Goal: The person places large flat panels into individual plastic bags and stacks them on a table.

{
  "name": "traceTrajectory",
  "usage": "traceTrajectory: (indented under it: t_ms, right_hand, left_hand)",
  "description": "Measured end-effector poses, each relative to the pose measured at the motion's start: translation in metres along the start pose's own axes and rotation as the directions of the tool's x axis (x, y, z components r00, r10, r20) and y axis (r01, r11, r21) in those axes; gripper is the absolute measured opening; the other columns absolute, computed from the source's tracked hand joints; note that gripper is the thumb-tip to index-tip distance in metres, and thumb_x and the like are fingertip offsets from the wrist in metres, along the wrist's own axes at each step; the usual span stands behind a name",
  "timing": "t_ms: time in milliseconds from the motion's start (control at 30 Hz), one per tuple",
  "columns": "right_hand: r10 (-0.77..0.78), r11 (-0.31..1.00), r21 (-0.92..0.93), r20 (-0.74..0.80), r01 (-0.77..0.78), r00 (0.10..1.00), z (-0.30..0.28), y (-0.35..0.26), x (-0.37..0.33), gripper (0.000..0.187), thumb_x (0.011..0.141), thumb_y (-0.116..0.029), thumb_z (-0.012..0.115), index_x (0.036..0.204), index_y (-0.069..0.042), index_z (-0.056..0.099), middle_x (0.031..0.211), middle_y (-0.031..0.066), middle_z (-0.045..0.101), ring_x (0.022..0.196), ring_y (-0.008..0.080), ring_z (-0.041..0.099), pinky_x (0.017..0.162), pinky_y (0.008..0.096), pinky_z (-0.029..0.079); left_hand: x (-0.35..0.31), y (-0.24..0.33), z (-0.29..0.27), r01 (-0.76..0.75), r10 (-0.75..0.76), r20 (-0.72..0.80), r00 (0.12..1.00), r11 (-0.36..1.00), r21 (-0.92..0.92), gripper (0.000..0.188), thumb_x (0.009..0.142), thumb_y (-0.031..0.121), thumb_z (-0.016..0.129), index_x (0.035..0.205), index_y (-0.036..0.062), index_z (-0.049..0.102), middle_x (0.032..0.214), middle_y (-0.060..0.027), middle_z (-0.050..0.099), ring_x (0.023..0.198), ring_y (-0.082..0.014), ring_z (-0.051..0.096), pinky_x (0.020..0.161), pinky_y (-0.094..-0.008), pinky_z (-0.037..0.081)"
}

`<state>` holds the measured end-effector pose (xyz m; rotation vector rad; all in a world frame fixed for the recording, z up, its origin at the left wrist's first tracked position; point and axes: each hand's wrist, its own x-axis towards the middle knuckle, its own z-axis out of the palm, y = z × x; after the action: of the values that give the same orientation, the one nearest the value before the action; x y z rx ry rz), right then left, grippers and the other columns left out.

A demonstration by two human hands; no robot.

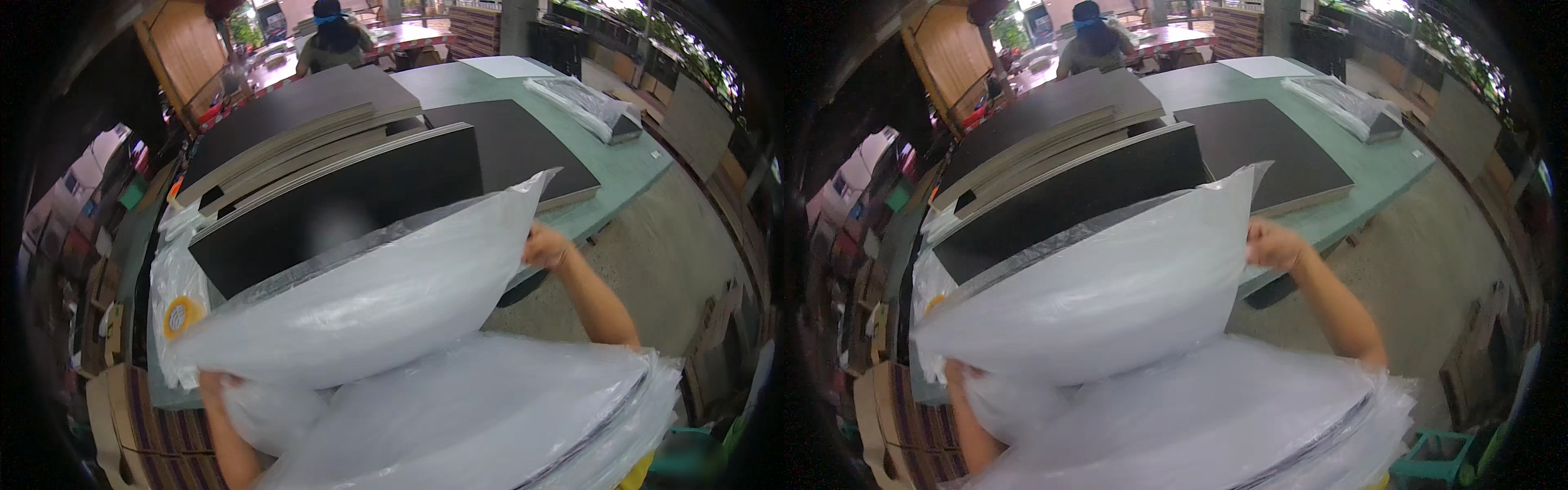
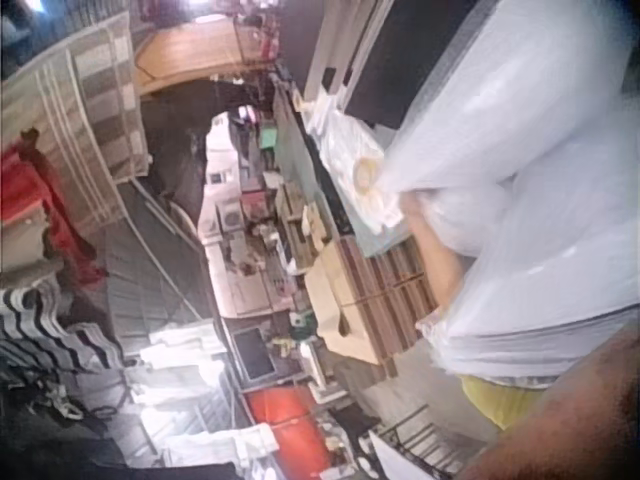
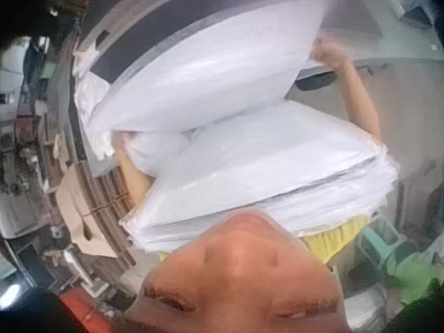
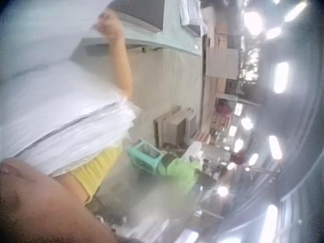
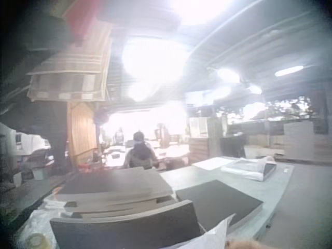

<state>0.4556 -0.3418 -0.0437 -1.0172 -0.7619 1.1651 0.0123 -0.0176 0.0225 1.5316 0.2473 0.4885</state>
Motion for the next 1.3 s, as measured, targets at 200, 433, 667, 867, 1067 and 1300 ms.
traceTrajectory:
  t_ms: [200,433,667,867,1067,1300]
  right_hand:
    - [0.357,0.934,0.011,-0.095,-0.358,0.929,0.044,-0.008,-0.051,0.042,0.069,-0.024,0.068,0.096,0.006,0.055,0.079,0.0088,0.059,0.063,0.0116,0.054,0.054,0.0226,0.043]
    - [0.347,0.873,-0.479,0.476,-0.093,0.808,0.070,-0.038,-0.063,0.025,0.080,-0.019,0.057,0.087,0.005,0.054,0.063,0.0033,0.055,0.045,0.0072,0.048,0.039,0.0205,0.037]
    - [0.626,0.767,-0.156,-0.031,-0.623,0.779,0.052,0.009,-0.034,0.028,0.074,-0.018,0.063,0.095,-0.004,0.050,0.066,0.0020,0.053,0.048,0.0053,0.044,0.039,0.0168,0.030]
    - [0.567,0.798,-0.080,-0.237,-0.598,0.789,0.042,0.061,-0.029,0.024,0.077,-0.011,0.055,0.098,-0.005,0.047,0.079,0.0041,0.053,0.065,0.0107,0.051,0.057,0.0220,0.041]
    - [0.361,0.642,-0.482,-0.496,-0.596,0.790,-0.023,0.176,-0.027,0.017,0.079,-0.015,0.049,0.090,-0.003,0.051,0.083,0.0079,0.052,0.072,0.0154,0.051,0.064,0.0279,0.041]
    - [0.202,0.334,-0.747,-0.539,-0.574,0.818,-0.046,0.233,-0.031,0.023,0.079,-0.025,0.051,0.088,-0.004,0.052,0.082,0.0077,0.054,0.071,0.0159,0.052,0.062,0.0277,0.042]
  left_hand:
    - [-0.063,0.011,0.014,-0.257,0.127,0.391,0.912,0.919,0.299,0.029,0.078,0.014,0.052,0.101,-0.0035,0.052,0.074,-0.0106,0.059,0.054,-0.0203,0.056,0.052,-0.0300,0.049]
    - [-0.095,0.077,0.048,-0.427,0.133,0.725,0.676,0.872,0.239,0.020,0.075,0.017,0.056,0.081,-0.0016,0.057,0.078,-0.0137,0.061,0.070,-0.0253,0.060,0.067,-0.0314,0.049]
    - [-0.092,-0.037,0.010,0.534,-0.552,0.066,0.831,0.826,0.181,0.032,0.069,0.022,0.061,0.093,0.0023,0.053,0.072,-0.0031,0.054,0.052,-0.0105,0.047,0.046,-0.0230,0.040]
    - [-0.056,-0.126,0.011,0.682,-0.646,0.244,0.723,0.723,-0.106,0.028,0.074,0.020,0.061,0.096,0.0069,0.050,0.062,0.0039,0.048,0.043,-0.0022,0.038,0.036,-0.0154,0.029]
    - [-0.069,-0.180,0.016,0.570,-0.560,0.163,0.813,0.704,-0.423,0.024,0.075,0.018,0.062,0.093,0.0072,0.050,0.076,0.0005,0.052,0.063,-0.0066,0.049,0.054,-0.0202,0.040]
    - [-0.083,-0.293,0.025,0.510,-0.628,-0.210,0.749,0.749,-0.423,0.037,0.071,0.020,0.068,0.097,0.0019,0.050,0.086,-0.0054,0.052,0.079,-0.0174,0.054,0.067,-0.0299,0.045]
